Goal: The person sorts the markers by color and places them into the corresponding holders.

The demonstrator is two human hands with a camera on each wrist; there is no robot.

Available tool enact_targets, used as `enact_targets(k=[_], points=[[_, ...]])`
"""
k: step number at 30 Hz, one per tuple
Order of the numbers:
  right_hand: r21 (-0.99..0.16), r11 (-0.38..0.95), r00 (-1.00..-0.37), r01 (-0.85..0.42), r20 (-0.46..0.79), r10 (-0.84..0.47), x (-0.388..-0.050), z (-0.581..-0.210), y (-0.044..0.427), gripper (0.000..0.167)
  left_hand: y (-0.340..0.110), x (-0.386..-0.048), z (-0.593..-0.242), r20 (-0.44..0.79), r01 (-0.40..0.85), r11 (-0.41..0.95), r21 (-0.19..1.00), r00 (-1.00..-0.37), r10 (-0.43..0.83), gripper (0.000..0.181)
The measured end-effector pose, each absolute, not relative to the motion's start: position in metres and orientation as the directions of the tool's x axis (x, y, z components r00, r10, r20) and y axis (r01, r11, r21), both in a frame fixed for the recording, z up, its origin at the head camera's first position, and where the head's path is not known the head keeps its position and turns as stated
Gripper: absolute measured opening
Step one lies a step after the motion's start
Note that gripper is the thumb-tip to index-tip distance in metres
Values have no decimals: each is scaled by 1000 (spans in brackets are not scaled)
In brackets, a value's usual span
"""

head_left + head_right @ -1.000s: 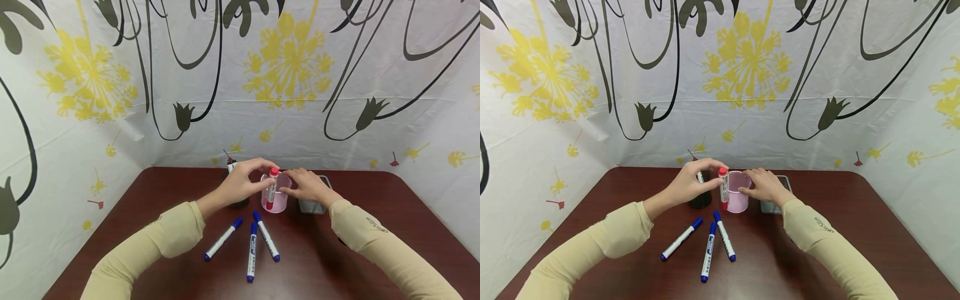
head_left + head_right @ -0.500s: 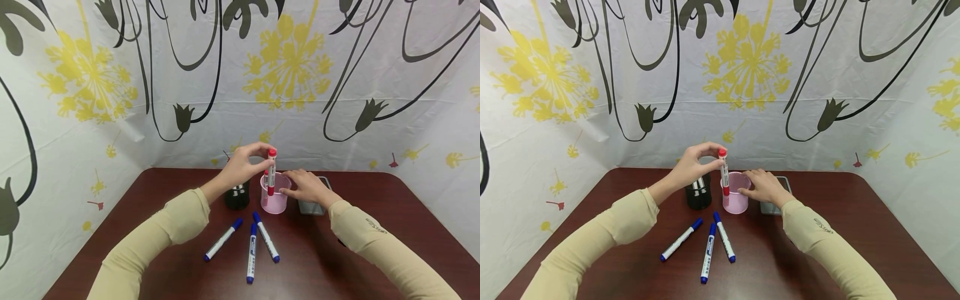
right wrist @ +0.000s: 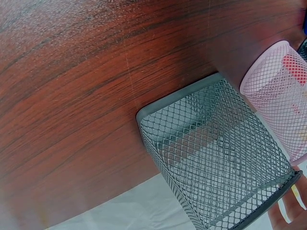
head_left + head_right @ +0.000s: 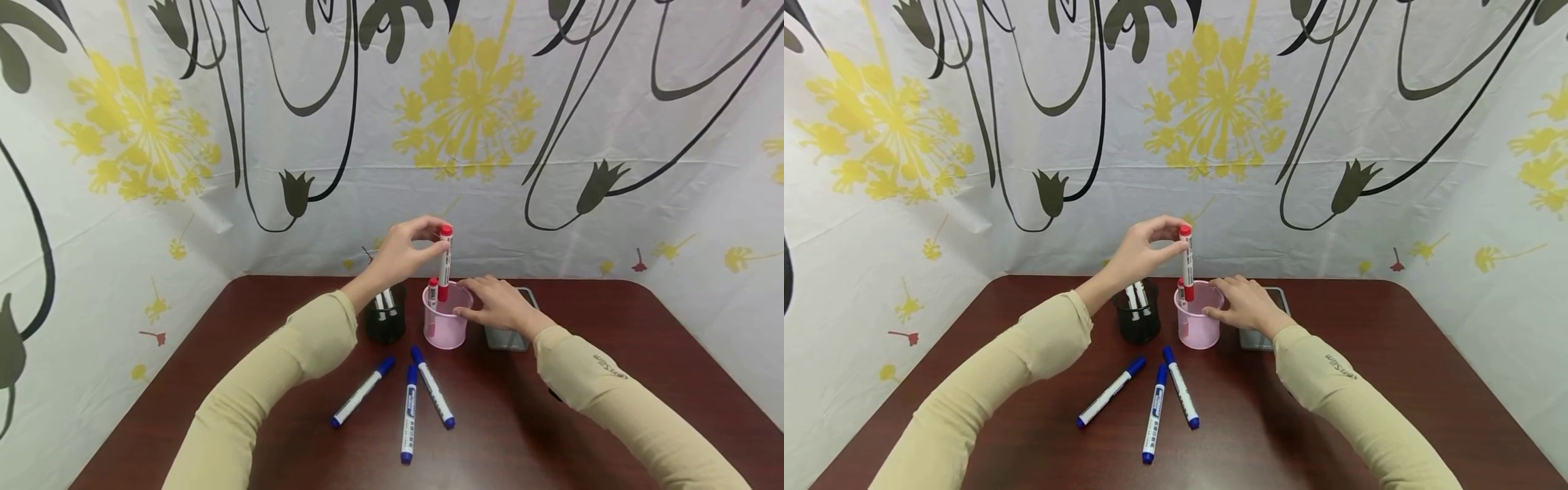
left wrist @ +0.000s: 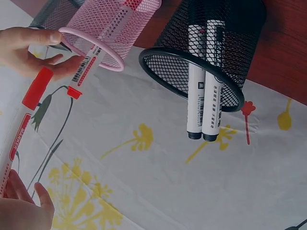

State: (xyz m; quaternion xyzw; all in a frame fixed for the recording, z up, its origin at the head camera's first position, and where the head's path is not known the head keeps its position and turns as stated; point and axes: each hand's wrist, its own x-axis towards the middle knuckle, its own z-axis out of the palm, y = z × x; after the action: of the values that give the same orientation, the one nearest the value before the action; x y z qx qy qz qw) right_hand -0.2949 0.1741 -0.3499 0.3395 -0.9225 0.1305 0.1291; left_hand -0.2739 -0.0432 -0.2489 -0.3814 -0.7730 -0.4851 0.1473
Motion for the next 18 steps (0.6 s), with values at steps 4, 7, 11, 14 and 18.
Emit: enact_targets(k=[4,7,11,14,18], points=[[-163,740,-745,-653,315,-588,-296,-350,174,55,-39,-281,-250,592,716,236,657,-684,426,26],[-167,745,-752,-645,309,-582,-295,-350,174,56,-37,-286,-252,578,696,253,672,-706,409,26],[-161,749,-754,-643,307,-581,-294,-350,174,58,-34,-292,-258,560,674,273,686,-729,394,25],[-154,752,-754,-641,307,-580,-294,-350,173,60,-31,-297,-264,558,670,277,688,-733,389,25],[-152,752,-753,-641,315,-578,-293,-351,174,59,-27,-304,-272,549,659,284,697,-744,380,25]])
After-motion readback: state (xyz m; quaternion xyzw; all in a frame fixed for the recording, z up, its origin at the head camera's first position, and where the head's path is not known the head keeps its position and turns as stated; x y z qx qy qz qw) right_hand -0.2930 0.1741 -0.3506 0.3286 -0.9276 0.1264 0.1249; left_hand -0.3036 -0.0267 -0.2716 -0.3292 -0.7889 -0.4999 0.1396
